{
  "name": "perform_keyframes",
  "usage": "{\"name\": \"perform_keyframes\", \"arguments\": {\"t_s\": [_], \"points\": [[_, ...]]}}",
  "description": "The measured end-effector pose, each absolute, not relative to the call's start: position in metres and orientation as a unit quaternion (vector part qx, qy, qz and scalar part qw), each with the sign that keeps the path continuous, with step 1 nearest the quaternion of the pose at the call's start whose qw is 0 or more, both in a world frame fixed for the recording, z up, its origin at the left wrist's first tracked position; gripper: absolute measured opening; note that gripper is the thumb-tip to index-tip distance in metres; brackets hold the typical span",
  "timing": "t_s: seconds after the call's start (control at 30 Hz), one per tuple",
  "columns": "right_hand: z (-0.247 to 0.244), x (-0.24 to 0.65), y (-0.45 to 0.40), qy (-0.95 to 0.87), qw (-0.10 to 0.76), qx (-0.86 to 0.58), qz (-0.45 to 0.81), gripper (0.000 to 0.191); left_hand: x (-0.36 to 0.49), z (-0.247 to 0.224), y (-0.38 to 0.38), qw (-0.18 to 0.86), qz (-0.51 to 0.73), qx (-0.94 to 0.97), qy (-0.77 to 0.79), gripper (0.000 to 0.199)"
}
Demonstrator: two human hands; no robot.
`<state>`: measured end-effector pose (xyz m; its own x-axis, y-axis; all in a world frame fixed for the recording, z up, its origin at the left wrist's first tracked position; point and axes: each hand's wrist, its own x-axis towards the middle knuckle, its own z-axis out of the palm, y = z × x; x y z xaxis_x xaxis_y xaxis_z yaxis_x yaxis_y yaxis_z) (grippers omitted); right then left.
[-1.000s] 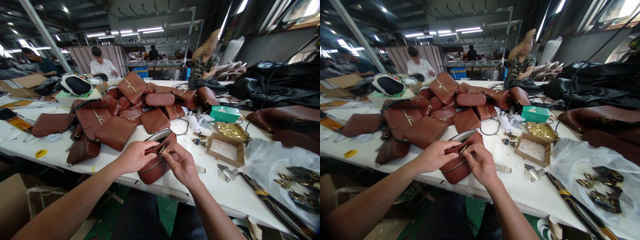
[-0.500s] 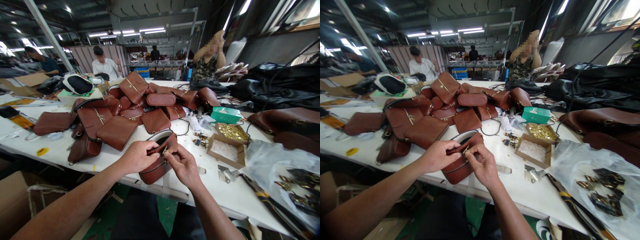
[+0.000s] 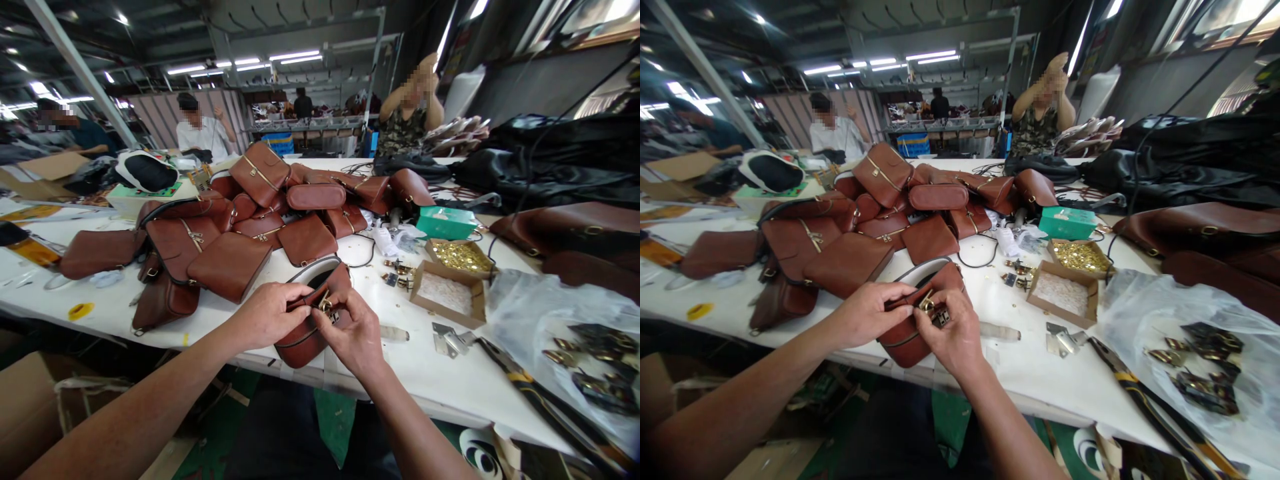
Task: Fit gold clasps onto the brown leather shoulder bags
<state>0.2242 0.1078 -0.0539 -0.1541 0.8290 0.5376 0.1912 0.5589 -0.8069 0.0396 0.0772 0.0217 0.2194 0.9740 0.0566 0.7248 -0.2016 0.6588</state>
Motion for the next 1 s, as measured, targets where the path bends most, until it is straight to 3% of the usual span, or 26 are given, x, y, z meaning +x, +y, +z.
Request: {"name": "perform_keyframes", "arguments": {"t_s": [0.17,0.63,1.0], "points": [[-0.0554,0.2177,0.1043,-0.691,0.552,-0.401,0.241,0.009,0.0385,0.0232,0.0752,0.25,0.235,0.75,0.566,0.032],[-0.0579,0.2175,0.1038,-0.703,0.535,-0.417,0.215,0.007,0.0407,0.0232,0.0748,0.253,0.228,0.757,0.557,0.024],[-0.0596,0.2252,0.1078,-0.714,0.519,-0.351,0.312,0.011,0.0403,0.021,0.0706,0.206,0.203,0.766,0.574,0.024]]}}
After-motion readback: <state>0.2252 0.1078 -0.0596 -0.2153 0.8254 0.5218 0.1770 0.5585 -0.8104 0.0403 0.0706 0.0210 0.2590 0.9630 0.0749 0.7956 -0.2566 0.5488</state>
